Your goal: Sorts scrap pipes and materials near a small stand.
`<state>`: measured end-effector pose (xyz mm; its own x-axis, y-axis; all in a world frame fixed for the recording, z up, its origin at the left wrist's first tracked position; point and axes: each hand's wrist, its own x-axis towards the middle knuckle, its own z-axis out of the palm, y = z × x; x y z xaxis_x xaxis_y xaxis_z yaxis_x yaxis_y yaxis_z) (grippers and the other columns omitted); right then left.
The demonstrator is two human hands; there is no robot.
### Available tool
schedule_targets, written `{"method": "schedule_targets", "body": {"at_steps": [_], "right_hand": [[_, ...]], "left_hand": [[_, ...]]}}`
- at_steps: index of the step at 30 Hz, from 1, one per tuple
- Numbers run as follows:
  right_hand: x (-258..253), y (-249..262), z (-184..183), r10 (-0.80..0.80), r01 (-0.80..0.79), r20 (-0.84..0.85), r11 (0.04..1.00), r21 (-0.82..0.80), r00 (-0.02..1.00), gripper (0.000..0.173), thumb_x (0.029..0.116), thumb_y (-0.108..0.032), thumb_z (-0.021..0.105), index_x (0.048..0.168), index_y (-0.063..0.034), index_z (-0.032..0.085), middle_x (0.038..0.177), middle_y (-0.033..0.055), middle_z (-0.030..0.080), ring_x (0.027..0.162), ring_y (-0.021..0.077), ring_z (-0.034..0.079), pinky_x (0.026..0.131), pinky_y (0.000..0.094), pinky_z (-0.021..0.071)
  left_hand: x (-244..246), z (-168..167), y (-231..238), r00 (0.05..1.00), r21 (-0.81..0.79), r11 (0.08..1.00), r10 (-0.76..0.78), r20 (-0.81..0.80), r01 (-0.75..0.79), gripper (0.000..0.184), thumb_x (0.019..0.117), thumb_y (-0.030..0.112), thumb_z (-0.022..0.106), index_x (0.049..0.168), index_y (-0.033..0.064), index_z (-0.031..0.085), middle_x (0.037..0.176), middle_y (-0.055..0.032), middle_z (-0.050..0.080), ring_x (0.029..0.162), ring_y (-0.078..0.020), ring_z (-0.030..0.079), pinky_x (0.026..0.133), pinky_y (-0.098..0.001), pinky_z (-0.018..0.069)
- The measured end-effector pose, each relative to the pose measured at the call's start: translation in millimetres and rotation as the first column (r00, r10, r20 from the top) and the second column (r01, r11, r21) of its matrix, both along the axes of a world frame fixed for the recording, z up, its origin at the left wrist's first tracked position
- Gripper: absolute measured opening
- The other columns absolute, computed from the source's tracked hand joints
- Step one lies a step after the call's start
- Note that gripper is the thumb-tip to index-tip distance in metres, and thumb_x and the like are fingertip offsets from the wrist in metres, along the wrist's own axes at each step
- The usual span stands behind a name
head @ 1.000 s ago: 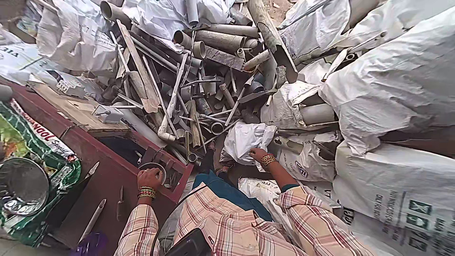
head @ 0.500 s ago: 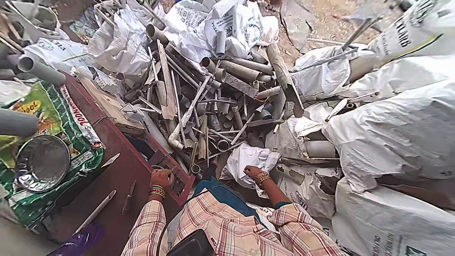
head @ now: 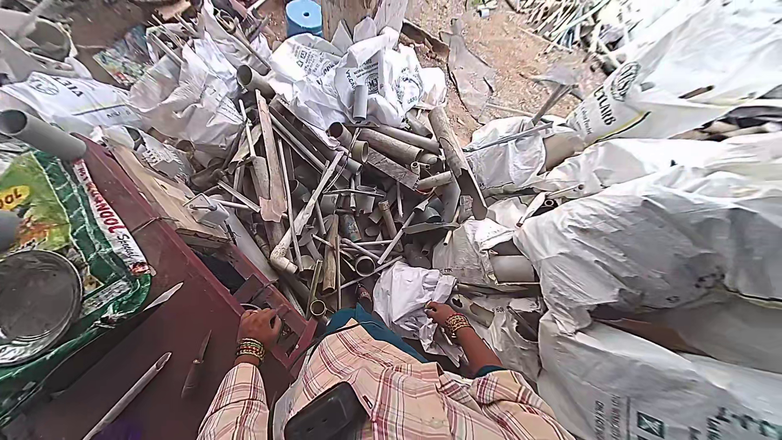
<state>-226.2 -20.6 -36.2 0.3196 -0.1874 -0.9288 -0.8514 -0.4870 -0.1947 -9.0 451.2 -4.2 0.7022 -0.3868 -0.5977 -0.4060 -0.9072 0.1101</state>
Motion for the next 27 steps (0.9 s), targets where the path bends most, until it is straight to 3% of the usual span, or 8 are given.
{"method": "schedule_targets", "body": {"at_steps": [2, 7, 12, 16, 19, 21, 24, 27], "right_hand": [[9.4, -5.4, 4.4, 0.013, -0.013, 0.002, 1.000, 0.000, 1.000, 0.040, 0.1107, -0.025, 0.047, 0.136, 0.0021, 0.061, 0.131, 0.0255, 0.065, 0.121, 0.0371, 0.065, 0.108, 0.0518, 0.0456], [45.2, -31.5, 24.5, 0.032, -0.032, 0.054, 0.999, 0.001, 0.998, 0.039, 0.1111, -0.023, 0.046, 0.134, 0.0049, 0.060, 0.130, 0.0265, 0.065, 0.119, 0.0371, 0.065, 0.107, 0.0505, 0.0464], [72.0, -72.7, 43.4, -0.022, 0.026, 0.083, 0.998, -0.049, 0.996, 0.039, 0.1113, -0.022, 0.045, 0.137, 0.0046, 0.058, 0.129, 0.0262, 0.066, 0.116, 0.0367, 0.067, 0.105, 0.0503, 0.0485], [77.4, -92.6, 64.6, -0.043, 0.049, 0.078, 0.996, -0.072, 0.996, 0.039, 0.1120, -0.021, 0.044, 0.138, 0.0048, 0.057, 0.131, 0.0269, 0.065, 0.118, 0.0371, 0.066, 0.106, 0.0501, 0.0475], [75.8, -103.3, 71.4, -0.064, 0.070, 0.064, 0.992, -0.103, 0.996, 0.038, 0.1121, -0.019, 0.043, 0.137, 0.0057, 0.057, 0.130, 0.0270, 0.064, 0.116, 0.0368, 0.066, 0.104, 0.0498, 0.0484], [73.6, -110.7, 69.9, -0.048, 0.051, 0.029, 0.991, -0.124, 0.998, 0.038, 0.1122, -0.020, 0.043, 0.138, 0.0046, 0.057, 0.131, 0.0259, 0.065, 0.116, 0.0356, 0.066, 0.103, 0.0488, 0.0489], [77.7, -120.9, 67.0, 0.053, -0.053, -0.004, 0.990, -0.134, 0.999, 0.040, 0.1118, -0.024, 0.044, 0.137, 0.0031, 0.058, 0.131, 0.0253, 0.065, 0.116, 0.0359, 0.066, 0.103, 0.0506, 0.0482], [100.1, -117.0, 88.8, 0.085, -0.078, 0.044, 0.986, -0.150, 0.995, 0.039, 0.1119, -0.023, 0.044, 0.136, 0.0049, 0.059, 0.129, 0.0270, 0.065, 0.115, 0.0369, 0.065, 0.104, 0.0510, 0.0468]], "left_hand": [[-0.5, -2.0, 0.7, 1.000, -0.011, 1.000, 0.008, 0.002, -0.008, 0.034, 0.1007, 0.023, 0.053, 0.112, 0.0009, 0.075, 0.118, -0.0172, 0.074, 0.118, -0.0349, 0.067, 0.114, -0.0532, 0.0366], [-4.3, -6.0, 3.4, 0.998, -0.067, 0.998, 0.020, 0.065, -0.015, 0.031, 0.0979, 0.021, 0.055, 0.103, -0.0009, 0.077, 0.111, -0.0192, 0.076, 0.110, -0.0371, 0.070, 0.109, -0.0557, 0.0410], [-3.5, -0.2, -2.1, 0.999, -0.018, 0.998, 0.054, 0.000, -0.054, 0.033, 0.1002, 0.022, 0.052, 0.108, -0.0006, 0.075, 0.115, -0.0184, 0.075, 0.116, -0.0351, 0.068, 0.113, -0.0518, 0.0376], [-1.0, 2.5, -2.8, 0.999, -0.014, 0.999, 0.041, 0.014, -0.041, 0.031, 0.0993, 0.021, 0.055, 0.107, 0.0001, 0.076, 0.113, -0.0175, 0.076, 0.113, -0.0354, 0.070, 0.111, -0.0527, 0.0396], [-4.1, -22.4, 9.5, 0.998, -0.053, 0.999, 0.009, 0.063, -0.005, 0.027, 0.0970, 0.019, 0.058, 0.100, 0.0007, 0.077, 0.108, -0.0158, 0.076, 0.110, -0.0334, 0.071, 0.108, -0.0518, 0.0434], [-2.4, -24.3, 10.4, 0.999, -0.028, 0.999, 0.035, -0.026, -0.036, 0.032, 0.1005, 0.024, 0.055, 0.109, 0.0006, 0.075, 0.116, -0.0159, 0.074, 0.118, -0.0325, 0.067, 0.114, -0.0503, 0.0376], [-2.3, -24.0, 10.7, 0.998, -0.052, 0.997, 0.056, 0.006, -0.056, 0.035, 0.0998, 0.026, 0.053, 0.111, 0.0007, 0.075, 0.118, -0.0158, 0.074, 0.119, -0.0323, 0.067, 0.113, -0.0500, 0.0383], [4.1, -14.3, 4.7, 0.992, -0.011, 0.996, 0.091, -0.089, -0.092, 0.039, 0.1031, 0.028, 0.048, 0.119, 0.0016, 0.072, 0.124, -0.0160, 0.072, 0.125, -0.0315, 0.063, 0.117, -0.0483, 0.0338]]}}
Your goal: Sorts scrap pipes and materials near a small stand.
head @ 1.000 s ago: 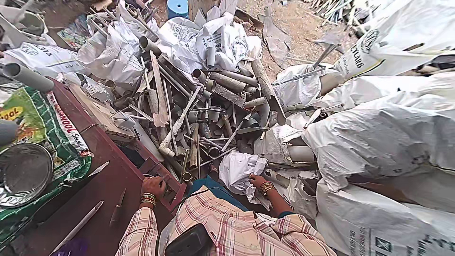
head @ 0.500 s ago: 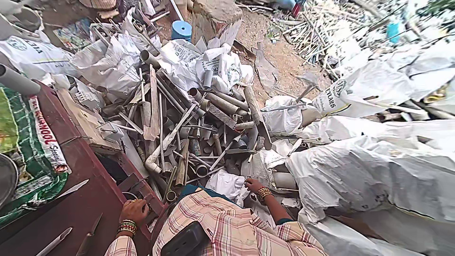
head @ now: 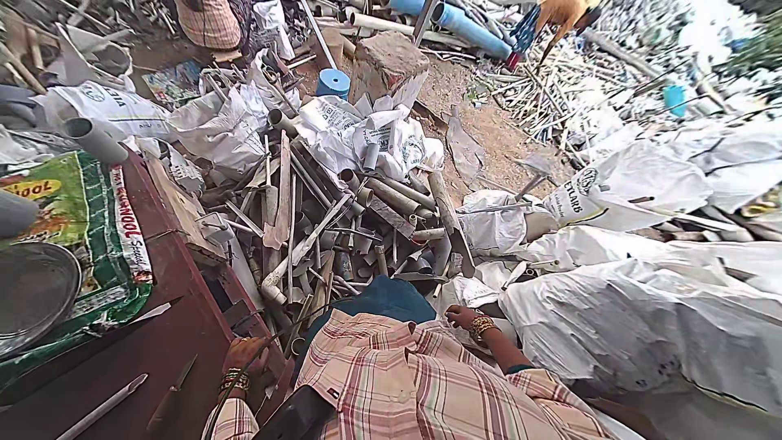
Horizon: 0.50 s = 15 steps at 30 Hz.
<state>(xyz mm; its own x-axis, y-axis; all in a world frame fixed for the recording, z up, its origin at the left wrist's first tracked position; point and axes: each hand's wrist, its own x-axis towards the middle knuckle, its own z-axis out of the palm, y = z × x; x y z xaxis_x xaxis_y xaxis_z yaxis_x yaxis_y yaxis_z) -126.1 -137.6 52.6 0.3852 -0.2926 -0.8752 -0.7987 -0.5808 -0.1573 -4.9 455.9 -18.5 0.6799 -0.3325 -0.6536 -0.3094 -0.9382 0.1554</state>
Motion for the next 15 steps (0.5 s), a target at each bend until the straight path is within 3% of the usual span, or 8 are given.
{"method": "schedule_targets", "body": {"at_steps": [5, 15], "right_hand": [[46.2, -0.5, 30.2, 0.158, -0.155, 0.064, 0.987, -0.049, 0.985, 0.039, 0.1112, -0.021, 0.046, 0.136, 0.0062, 0.059, 0.130, 0.0289, 0.064, 0.116, 0.0388, 0.064, 0.106, 0.0518, 0.0456], [121.2, 5.7, 48.2, 0.355, -0.345, 0.088, 0.932, -0.114, 0.931, 0.039, 0.1102, -0.024, 0.049, 0.134, 0.0045, 0.061, 0.131, 0.0288, 0.064, 0.122, 0.0400, 0.063, 0.109, 0.0545, 0.0436]], "left_hand": [[0.4, 13.1, -11.9, 0.997, 0.041, 0.996, 0.081, 0.012, -0.082, 0.042, 0.1057, 0.030, 0.045, 0.125, 0.0036, 0.070, 0.130, -0.0110, 0.070, 0.130, -0.0259, 0.060, 0.121, -0.0433, 0.0294], [4.9, 6.0, -15.4, 0.986, 0.018, 0.986, 0.168, -0.002, -0.168, 0.042, 0.1066, 0.032, 0.046, 0.123, 0.0021, 0.070, 0.127, -0.0148, 0.071, 0.129, -0.0279, 0.061, 0.119, -0.0449, 0.0317]]}}
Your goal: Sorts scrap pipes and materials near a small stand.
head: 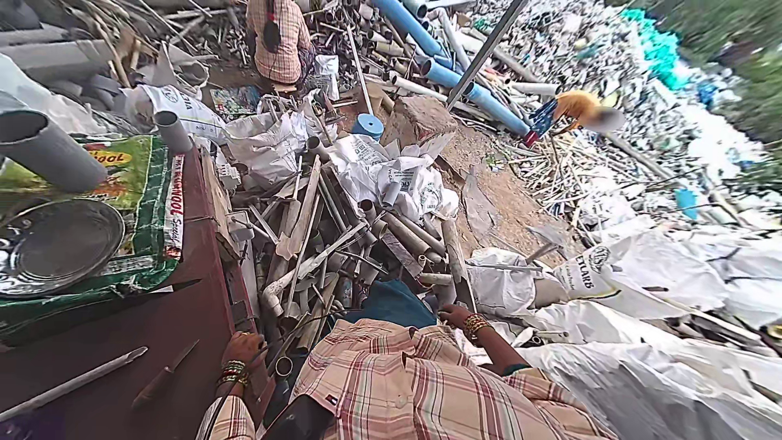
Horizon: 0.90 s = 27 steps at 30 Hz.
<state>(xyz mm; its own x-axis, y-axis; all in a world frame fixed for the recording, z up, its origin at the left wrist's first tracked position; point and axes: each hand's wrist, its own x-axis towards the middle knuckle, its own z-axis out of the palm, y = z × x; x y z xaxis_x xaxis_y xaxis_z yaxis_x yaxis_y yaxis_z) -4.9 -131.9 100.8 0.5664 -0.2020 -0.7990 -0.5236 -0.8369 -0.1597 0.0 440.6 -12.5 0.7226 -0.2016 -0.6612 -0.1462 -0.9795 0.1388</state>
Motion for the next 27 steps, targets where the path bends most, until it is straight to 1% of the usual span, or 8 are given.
{"method": "schedule_targets", "body": {"at_steps": [3, 5, 9, 14, 16, 19, 23, 27], "right_hand": [[19.1, 2.6, -11.3, 0.074, -0.074, -0.008, 0.997, -0.019, 0.997, 0.040, 0.1099, -0.025, 0.050, 0.135, 0.0036, 0.062, 0.134, 0.0284, 0.063, 0.129, 0.0400, 0.059, 0.113, 0.0549, 0.0402], [29.8, 3.6, -19.6, 0.136, -0.137, -0.027, 0.990, -0.023, 0.990, 0.041, 0.1101, -0.026, 0.049, 0.136, 0.0032, 0.061, 0.138, 0.0279, 0.061, 0.133, 0.0397, 0.056, 0.115, 0.0550, 0.0378], [52.3, 8.1, -25.3, 0.214, -0.214, -0.048, 0.977, 0.006, 0.976, 0.040, 0.1101, -0.024, 0.049, 0.137, 0.0033, 0.060, 0.140, 0.0285, 0.060, 0.135, 0.0400, 0.054, 0.116, 0.0557, 0.0362], [78.6, 6.2, -26.2, 0.225, -0.224, -0.043, 0.974, 0.019, 0.973, 0.039, 0.1104, -0.023, 0.048, 0.137, 0.0033, 0.061, 0.138, 0.0285, 0.061, 0.134, 0.0399, 0.056, 0.115, 0.0545, 0.0378], [85.8, 4.6, -29.8, 0.233, -0.232, -0.064, 0.972, 0.022, 0.970, 0.040, 0.1104, -0.025, 0.048, 0.136, 0.0037, 0.061, 0.137, 0.0284, 0.061, 0.133, 0.0398, 0.056, 0.115, 0.0547, 0.0382], [99.1, 2.1, -34.7, 0.202, -0.200, -0.057, 0.979, 0.034, 0.978, 0.040, 0.1107, -0.025, 0.048, 0.136, 0.0033, 0.061, 0.135, 0.0270, 0.063, 0.130, 0.0380, 0.059, 0.114, 0.0533, 0.0400], [111.6, -0.9, -49.7, 0.161, -0.159, -0.035, 0.985, 0.065, 0.986, 0.038, 0.1101, -0.024, 0.048, 0.133, 0.0037, 0.062, 0.129, 0.0274, 0.065, 0.120, 0.0386, 0.064, 0.108, 0.0537, 0.0452], [114.7, 10.7, -49.1, 0.182, -0.177, -0.050, 0.980, 0.088, 0.982, 0.039, 0.1099, -0.025, 0.049, 0.134, 0.0024, 0.062, 0.131, 0.0263, 0.065, 0.122, 0.0381, 0.064, 0.109, 0.0543, 0.0448]], "left_hand": [[2.1, 3.9, 0.7, 1.000, 0.000, 1.000, 0.001, -0.019, -0.001, 0.042, 0.1068, 0.033, 0.045, 0.123, 0.0030, 0.070, 0.128, -0.0136, 0.070, 0.130, -0.0276, 0.060, 0.120, -0.0439, 0.0308], [1.7, 3.7, -0.1, 1.000, -0.017, 1.000, 0.011, -0.016, -0.011, 0.042, 0.1065, 0.032, 0.045, 0.121, 0.0022, 0.071, 0.126, -0.0146, 0.071, 0.128, -0.0286, 0.061, 0.120, -0.0450, 0.0309], [1.5, 2.1, -0.7, 0.999, -0.009, 1.000, 0.018, -0.045, -0.018, 0.043, 0.1068, 0.033, 0.045, 0.120, 0.0015, 0.071, 0.125, -0.0152, 0.071, 0.128, -0.0285, 0.062, 0.120, -0.0450, 0.0304], [7.2, 5.7, -3.3, 0.994, 0.017, 1.000, 0.023, -0.105, -0.022, 0.042, 0.1078, 0.033, 0.045, 0.127, 0.0034, 0.068, 0.132, -0.0142, 0.068, 0.132, -0.0292, 0.058, 0.121, -0.0463, 0.0294], [1.1, -4.9, 0.3, 0.998, -0.015, 0.999, 0.042, -0.048, -0.043, 0.040, 0.1050, 0.031, 0.050, 0.125, 0.0034, 0.071, 0.127, -0.0141, 0.071, 0.129, -0.0295, 0.061, 0.120, -0.0462, 0.0296], [0.8, -19.1, 4.3, 0.998, -0.008, 1.000, 0.028, -0.057, -0.028, 0.040, 0.1048, 0.031, 0.048, 0.129, 0.0067, 0.070, 0.129, -0.0110, 0.071, 0.129, -0.0270, 0.060, 0.121, -0.0442, 0.0284], [5.8, -10.8, 1.2, 0.991, 0.041, 0.999, 0.039, -0.131, -0.034, 0.044, 0.1069, 0.034, 0.044, 0.140, 0.0123, 0.063, 0.137, -0.0093, 0.067, 0.134, -0.0254, 0.057, 0.122, -0.0431, 0.0269], [4.8, -5.0, -0.4, 0.992, 0.032, 0.998, 0.057, -0.112, -0.053, 0.043, 0.1065, 0.031, 0.044, 0.137, 0.0103, 0.066, 0.135, -0.0092, 0.068, 0.133, -0.0248, 0.057, 0.122, -0.0423, 0.0268]]}}
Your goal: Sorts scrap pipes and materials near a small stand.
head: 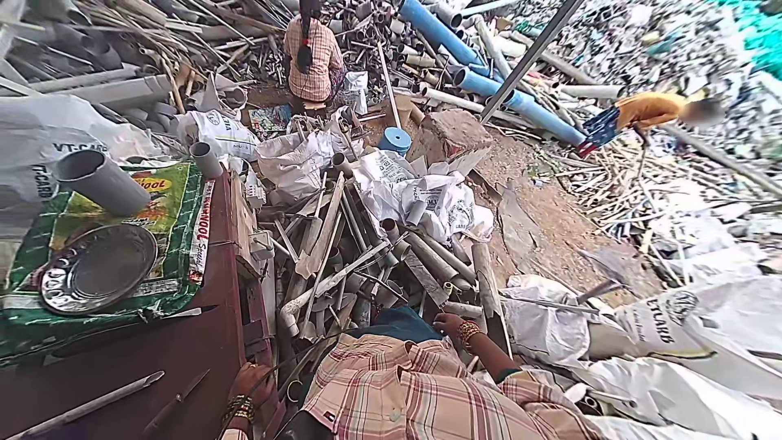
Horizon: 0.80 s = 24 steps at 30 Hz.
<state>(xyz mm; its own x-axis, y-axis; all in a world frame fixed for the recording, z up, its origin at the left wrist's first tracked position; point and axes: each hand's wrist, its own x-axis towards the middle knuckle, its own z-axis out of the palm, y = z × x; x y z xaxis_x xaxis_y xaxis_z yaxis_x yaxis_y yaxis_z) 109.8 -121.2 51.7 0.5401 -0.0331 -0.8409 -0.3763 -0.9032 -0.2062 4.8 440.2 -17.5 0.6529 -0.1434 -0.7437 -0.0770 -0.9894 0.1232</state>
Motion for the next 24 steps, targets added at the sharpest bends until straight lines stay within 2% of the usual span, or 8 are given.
{"method": "schedule_targets", "body": {"at_steps": [5, 8, 14, 20, 24], "right_hand": [[-14.9, 10.0, 7.8, 0.018, -0.018, 0.000, 1.000, -0.008, 1.000, 0.039, 0.1104, -0.025, 0.048, 0.136, 0.0014, 0.061, 0.136, 0.0264, 0.063, 0.131, 0.0381, 0.059, 0.114, 0.0542, 0.0399], [-29.4, 4.6, 2.5, 0.028, -0.027, 0.025, 0.999, -0.036, 0.999, 0.039, 0.1099, -0.025, 0.049, 0.135, 0.0012, 0.063, 0.137, 0.0268, 0.062, 0.132, 0.0389, 0.057, 0.114, 0.0556, 0.0388], [-62.4, -1.3, 18.1, -0.029, 0.030, 0.020, 0.998, -0.049, 0.999, 0.043, 0.1127, -0.025, 0.042, 0.140, 0.0041, 0.058, 0.144, 0.0291, 0.057, 0.140, 0.0401, 0.051, 0.119, 0.0548, 0.0328], [-76.6, -13.7, 15.5, -0.029, 0.030, 0.014, 0.996, -0.079, 0.999, 0.041, 0.1110, -0.026, 0.047, 0.138, 0.0017, 0.060, 0.139, 0.0280, 0.060, 0.134, 0.0404, 0.056, 0.115, 0.0561, 0.0381], [-72.9, -6.3, 17.8, -0.017, 0.017, 0.006, 0.996, -0.090, 1.000, 0.041, 0.1108, -0.027, 0.047, 0.137, 0.0018, 0.061, 0.139, 0.0279, 0.061, 0.134, 0.0399, 0.055, 0.116, 0.0561, 0.0371]], "left_hand": [[-0.1, 5.8, -2.5, 1.000, 0.004, 1.000, -0.011, 0.003, 0.011, 0.042, 0.1070, 0.030, 0.043, 0.136, 0.0096, 0.066, 0.136, -0.0093, 0.068, 0.134, -0.0250, 0.057, 0.122, -0.0433, 0.0262], [-1.5, 1.0, 0.7, 1.000, 0.006, 1.000, -0.003, 0.031, 0.003, 0.042, 0.1066, 0.031, 0.044, 0.130, 0.0066, 0.068, 0.132, -0.0106, 0.069, 0.132, -0.0252, 0.058, 0.123, -0.0426, 0.0258], [-2.2, 9.5, -4.4, 0.999, 0.038, 0.999, -0.025, 0.033, 0.024, 0.042, 0.1074, 0.032, 0.043, 0.125, 0.0054, 0.070, 0.131, -0.0110, 0.070, 0.132, -0.0253, 0.059, 0.121, -0.0440, 0.0289], [-0.3, -0.6, -1.7, 0.999, 0.003, 1.000, -0.018, 0.032, 0.017, 0.043, 0.1075, 0.032, 0.044, 0.123, 0.0003, 0.068, 0.130, -0.0147, 0.069, 0.132, -0.0270, 0.058, 0.122, -0.0438, 0.0269], [-1.9, -4.5, 0.7, 0.998, 0.027, 0.999, -0.044, 0.038, 0.043, 0.043, 0.1069, 0.033, 0.044, 0.120, 0.0017, 0.069, 0.127, -0.0134, 0.070, 0.130, -0.0273, 0.060, 0.121, -0.0432, 0.0281]]}}
